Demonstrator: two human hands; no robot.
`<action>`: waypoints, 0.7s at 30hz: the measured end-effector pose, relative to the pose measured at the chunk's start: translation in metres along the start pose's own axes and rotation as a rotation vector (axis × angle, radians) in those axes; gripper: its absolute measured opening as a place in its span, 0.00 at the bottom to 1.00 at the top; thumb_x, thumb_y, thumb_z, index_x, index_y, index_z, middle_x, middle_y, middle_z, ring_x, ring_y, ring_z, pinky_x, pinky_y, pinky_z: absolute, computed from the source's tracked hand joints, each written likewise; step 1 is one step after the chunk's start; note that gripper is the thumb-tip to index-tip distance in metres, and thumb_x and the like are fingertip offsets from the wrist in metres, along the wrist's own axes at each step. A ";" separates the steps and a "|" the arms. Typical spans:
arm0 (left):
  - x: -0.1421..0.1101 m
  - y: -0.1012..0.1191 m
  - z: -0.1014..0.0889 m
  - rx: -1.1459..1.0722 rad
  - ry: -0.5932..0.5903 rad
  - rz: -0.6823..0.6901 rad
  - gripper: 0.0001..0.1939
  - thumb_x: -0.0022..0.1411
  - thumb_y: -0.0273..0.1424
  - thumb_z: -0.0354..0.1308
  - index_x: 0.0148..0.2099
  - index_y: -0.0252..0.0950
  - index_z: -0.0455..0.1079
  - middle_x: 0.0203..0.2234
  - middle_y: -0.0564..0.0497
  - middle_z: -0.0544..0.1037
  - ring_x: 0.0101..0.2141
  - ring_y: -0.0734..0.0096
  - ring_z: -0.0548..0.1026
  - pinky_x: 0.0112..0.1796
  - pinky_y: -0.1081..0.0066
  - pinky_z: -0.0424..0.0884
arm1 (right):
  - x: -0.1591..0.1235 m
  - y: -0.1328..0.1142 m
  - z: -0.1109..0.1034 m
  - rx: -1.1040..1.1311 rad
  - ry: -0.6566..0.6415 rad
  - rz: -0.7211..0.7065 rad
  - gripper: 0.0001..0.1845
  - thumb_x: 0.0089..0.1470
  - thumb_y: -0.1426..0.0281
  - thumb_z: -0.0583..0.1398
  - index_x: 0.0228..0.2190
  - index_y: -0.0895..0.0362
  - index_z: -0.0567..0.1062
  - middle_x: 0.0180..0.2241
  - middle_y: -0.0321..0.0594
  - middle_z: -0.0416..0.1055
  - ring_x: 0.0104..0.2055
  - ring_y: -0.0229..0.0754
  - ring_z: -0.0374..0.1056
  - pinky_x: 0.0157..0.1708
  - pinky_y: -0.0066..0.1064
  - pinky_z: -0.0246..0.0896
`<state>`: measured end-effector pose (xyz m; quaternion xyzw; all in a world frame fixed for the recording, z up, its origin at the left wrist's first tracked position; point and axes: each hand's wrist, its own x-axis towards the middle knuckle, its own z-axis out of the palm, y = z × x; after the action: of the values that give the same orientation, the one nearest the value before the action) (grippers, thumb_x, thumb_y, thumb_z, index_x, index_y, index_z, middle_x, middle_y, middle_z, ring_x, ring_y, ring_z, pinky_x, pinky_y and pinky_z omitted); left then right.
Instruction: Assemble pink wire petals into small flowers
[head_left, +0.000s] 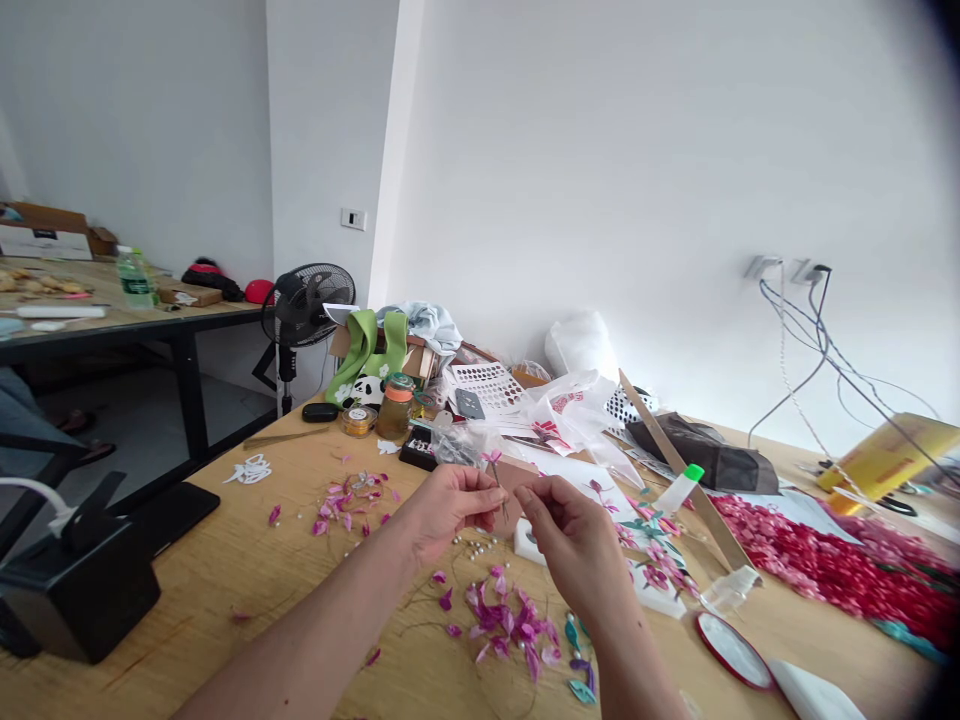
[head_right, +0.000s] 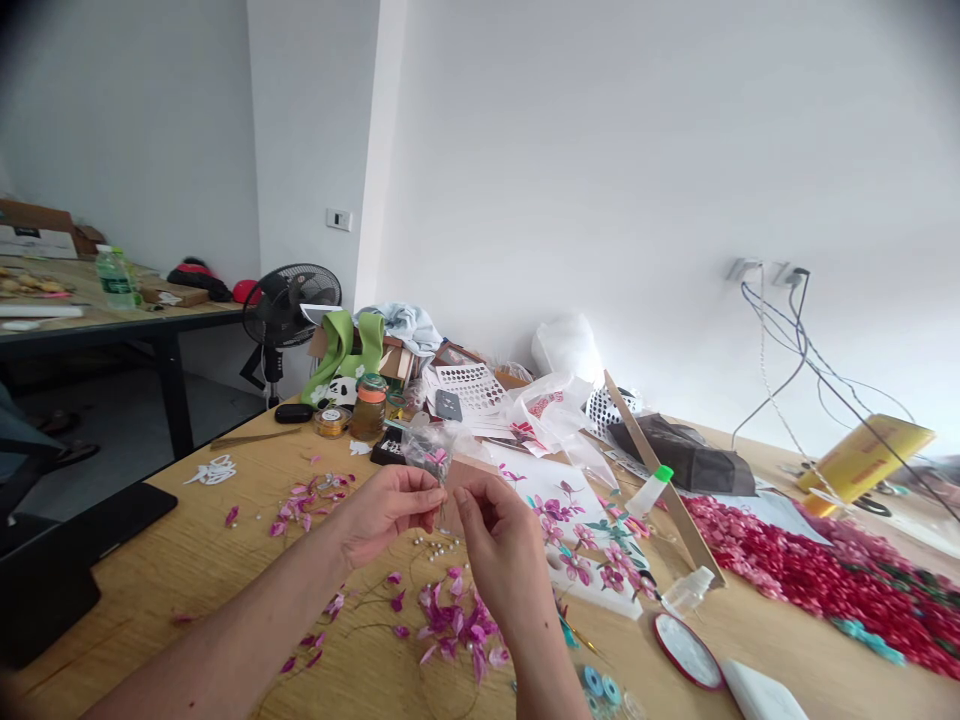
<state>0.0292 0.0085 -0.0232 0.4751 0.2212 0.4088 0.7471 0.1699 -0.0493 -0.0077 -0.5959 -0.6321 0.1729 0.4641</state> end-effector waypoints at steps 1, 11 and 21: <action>0.000 0.000 0.000 0.000 -0.002 0.002 0.17 0.38 0.36 0.71 0.23 0.29 0.71 0.17 0.54 0.68 0.20 0.79 0.64 0.27 0.73 0.59 | 0.000 0.000 0.000 0.004 0.001 -0.001 0.18 0.52 0.55 0.55 0.24 0.58 0.71 0.18 0.33 0.60 0.20 0.35 0.53 0.19 0.26 0.47; 0.000 -0.002 -0.001 -0.069 -0.033 0.010 0.15 0.40 0.34 0.71 0.25 0.29 0.73 0.19 0.53 0.70 0.22 0.78 0.66 0.30 0.73 0.61 | 0.002 0.002 0.001 0.036 0.000 0.015 0.19 0.52 0.54 0.56 0.25 0.58 0.70 0.18 0.34 0.59 0.20 0.35 0.53 0.18 0.25 0.46; -0.003 0.001 0.003 -0.063 -0.031 0.065 0.13 0.39 0.34 0.71 0.25 0.31 0.74 0.22 0.53 0.70 0.24 0.78 0.64 0.30 0.74 0.60 | 0.004 0.005 0.003 0.100 -0.079 0.038 0.19 0.51 0.55 0.56 0.26 0.59 0.73 0.17 0.33 0.59 0.19 0.33 0.50 0.16 0.24 0.43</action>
<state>0.0294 0.0050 -0.0207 0.4644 0.1811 0.4325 0.7513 0.1707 -0.0440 -0.0113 -0.5767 -0.6291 0.2363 0.4646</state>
